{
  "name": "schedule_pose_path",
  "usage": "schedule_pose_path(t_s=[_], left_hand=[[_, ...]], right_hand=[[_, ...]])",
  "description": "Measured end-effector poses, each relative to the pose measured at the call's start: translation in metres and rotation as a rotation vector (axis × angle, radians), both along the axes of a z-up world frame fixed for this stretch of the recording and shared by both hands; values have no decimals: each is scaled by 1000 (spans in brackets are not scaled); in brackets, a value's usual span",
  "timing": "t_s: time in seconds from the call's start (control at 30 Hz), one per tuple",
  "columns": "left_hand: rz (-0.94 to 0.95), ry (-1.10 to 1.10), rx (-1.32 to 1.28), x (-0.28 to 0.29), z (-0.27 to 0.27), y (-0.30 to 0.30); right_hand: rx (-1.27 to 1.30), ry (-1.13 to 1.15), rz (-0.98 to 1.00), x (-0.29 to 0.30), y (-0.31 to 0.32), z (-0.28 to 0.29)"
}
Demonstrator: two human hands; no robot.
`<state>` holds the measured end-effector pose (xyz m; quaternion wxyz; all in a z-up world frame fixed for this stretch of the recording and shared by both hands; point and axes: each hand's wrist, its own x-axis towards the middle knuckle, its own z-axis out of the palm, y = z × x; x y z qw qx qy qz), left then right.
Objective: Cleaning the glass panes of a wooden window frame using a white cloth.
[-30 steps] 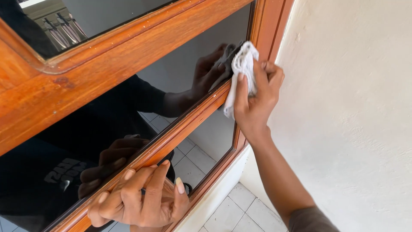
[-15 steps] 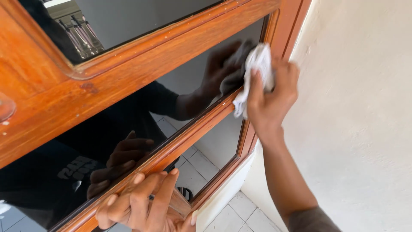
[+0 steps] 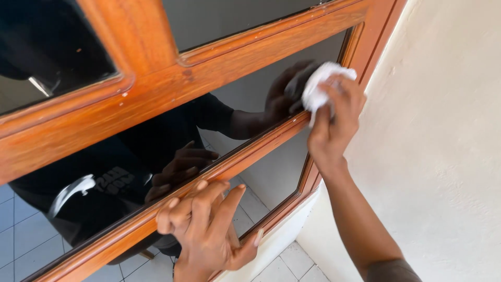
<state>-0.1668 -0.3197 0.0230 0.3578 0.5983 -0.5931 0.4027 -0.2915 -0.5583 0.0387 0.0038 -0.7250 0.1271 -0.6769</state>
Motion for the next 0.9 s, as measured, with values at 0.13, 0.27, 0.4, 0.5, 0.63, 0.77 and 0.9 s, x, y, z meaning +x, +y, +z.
schedule_pose_path(t_s=[0.13, 0.27, 0.4, 0.5, 0.63, 0.77, 0.9], left_hand=[[-7, 25, 52, -2, 5, 15], [-104, 49, 151, 5, 3, 41], [-88, 36, 158, 17, 2, 94], [76, -14, 135, 38, 0, 128], [139, 58, 53, 49, 9, 152], [177, 14, -14, 67, -6, 149], [153, -36, -28, 74, -8, 155]], right_hand=[[107, -147, 50, 31, 58, 24], [-180, 139, 181, 33, 95, 13], [32, -5, 194, 27, 65, -17], [293, -186, 207, 46, 80, -1], [58, -127, 42, 77, 152, 25], [-168, 49, 121, 81, 172, 8], [-42, -36, -7, 81, 150, -2]])
